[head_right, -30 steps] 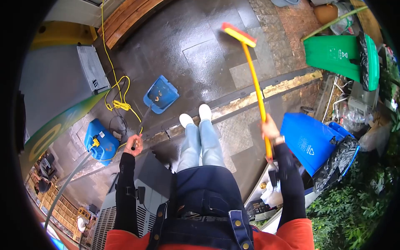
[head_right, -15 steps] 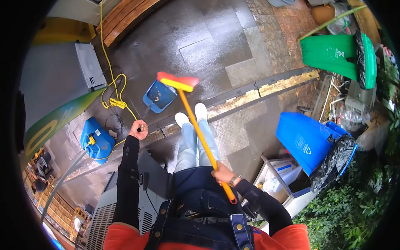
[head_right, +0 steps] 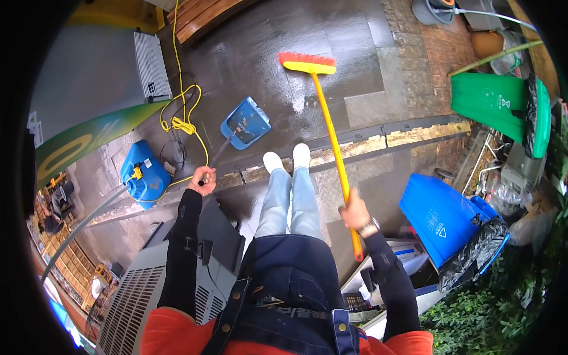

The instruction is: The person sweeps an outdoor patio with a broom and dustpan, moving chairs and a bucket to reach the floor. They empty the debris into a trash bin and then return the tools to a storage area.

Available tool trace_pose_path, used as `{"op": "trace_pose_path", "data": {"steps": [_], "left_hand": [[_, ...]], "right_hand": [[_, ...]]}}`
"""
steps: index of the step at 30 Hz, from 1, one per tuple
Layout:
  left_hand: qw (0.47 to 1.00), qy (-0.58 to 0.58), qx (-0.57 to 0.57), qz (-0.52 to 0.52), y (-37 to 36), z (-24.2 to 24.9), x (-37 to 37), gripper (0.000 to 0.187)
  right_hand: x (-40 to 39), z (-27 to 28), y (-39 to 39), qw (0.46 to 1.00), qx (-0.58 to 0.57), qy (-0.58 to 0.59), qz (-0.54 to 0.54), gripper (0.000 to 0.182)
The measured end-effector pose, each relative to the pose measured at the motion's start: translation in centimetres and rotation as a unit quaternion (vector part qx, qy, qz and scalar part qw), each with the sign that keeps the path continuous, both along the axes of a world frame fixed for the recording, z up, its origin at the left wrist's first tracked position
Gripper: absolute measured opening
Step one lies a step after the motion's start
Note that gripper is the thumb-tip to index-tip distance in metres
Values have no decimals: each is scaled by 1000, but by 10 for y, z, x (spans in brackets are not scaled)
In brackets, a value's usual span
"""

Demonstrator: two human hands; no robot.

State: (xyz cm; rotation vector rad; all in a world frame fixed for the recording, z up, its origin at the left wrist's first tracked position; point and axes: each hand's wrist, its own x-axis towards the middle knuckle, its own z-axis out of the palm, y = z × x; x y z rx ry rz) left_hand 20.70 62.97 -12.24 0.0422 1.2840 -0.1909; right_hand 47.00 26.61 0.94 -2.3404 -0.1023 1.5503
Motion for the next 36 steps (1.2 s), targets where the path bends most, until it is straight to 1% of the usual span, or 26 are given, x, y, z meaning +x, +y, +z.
{"op": "trace_pose_path", "data": {"steps": [2, 3, 4, 5, 6, 8, 9, 10, 11, 12, 14, 15, 17, 18, 20, 21, 22, 24, 25, 27, 29, 30, 31, 33, 35, 36], "left_hand": [[1000, 5, -4, 14, 1, -4, -4, 24], [1000, 3, -6, 19, 2, -9, -6, 24], [1000, -1, -8, 23, 4, -14, -5, 24], [1000, -23, -10, 10, 5, -15, -2, 24], [1000, -22, -12, 10, 6, -16, 2, 24], [999, -34, -22, -8, 8, -17, 11, 23], [999, -25, -39, 7, 8, -18, 14, 23], [999, -29, -39, 8, 9, -19, 16, 23], [999, -35, -33, 1, 8, -23, 15, 23], [999, -42, -29, -8, 9, -24, 15, 24], [999, -47, -20, -9, 9, -20, 14, 24], [999, -47, -8, -5, 8, -19, 8, 24], [999, -41, 2, -27, 11, -19, -10, 25], [999, -27, 5, -34, 10, -8, -14, 24], [998, 17, 40, -46, 9, 15, -22, 20], [999, 3, 25, -34, 11, 16, -32, 14], [995, 28, 30, -91, 15, 14, -38, 19], [991, 16, 9, -131, 22, 12, -46, 28], [991, 16, 8, -131, 22, 10, -45, 28], [988, 43, 24, -146, 22, 4, -42, 16], [989, 25, 0, -146, 24, -7, -36, 12], [989, 6, -25, -145, 25, -13, -31, 14], [990, 35, 0, -137, 24, -17, -22, 25], [991, 17, 1, -131, 24, -18, -15, 22], [992, 8, -3, -126, 26, -18, -12, 23], [992, 19, -5, -121, 27, -20, -11, 23]], "right_hand": [[-32, -77, -13, 992, 23, -105, 73, 26], [-57, -99, -14, 986, 28, -127, 104, 26], [-86, -106, -11, 979, 32, -149, 135, 26], [-106, -88, 2, 997, 4, -37, 65, 27], [-118, -62, 15, 997, -25, 74, -8, 29], [-130, -30, 18, 988, -4, 150, -16, 29], [-124, -18, 17, 989, -3, 147, -14, 29], [-114, -7, 11, 965, 20, 251, -78, 29], [-105, 5, 4, 924, 42, 352, -143, 29], [-98, 19, -2, 925, 42, 349, -146, 29], [-83, 44, -14, 891, 65, 388, -226, 27], [-81, 55, -22, 892, 63, 385, -229, 27], [-81, 74, -39, 892, 66, 345, -284, 27], [-80, 81, -46, 892, 65, 344, -287, 27], [-74, 91, -60, 884, 49, 278, -372, 30], [-67, 90, -65, 900, 43, 242, -359, 31], [-58, 85, -68, 915, 37, 207, -346, 32], [-41, 53, -79, 933, 19, 143, -330, 29], [-30, 35, -78, 940, 49, 126, -314, 26], [-12, 4, -53, 964, -29, 74, -255, 21], [-27, -48, -57, 971, -45, 66, -227, 19], [-47, -70, -63, 982, -28, 69, -176, 19], [-71, -79, -66, 990, -12, 73, -123, 20], [-112, -46, -40, 983, -39, 103, -149, 21], [-138, -15, -28, 965, -50, 195, -170, 21], [-138, 7, -14, 951, -49, 251, -175, 23]]}}
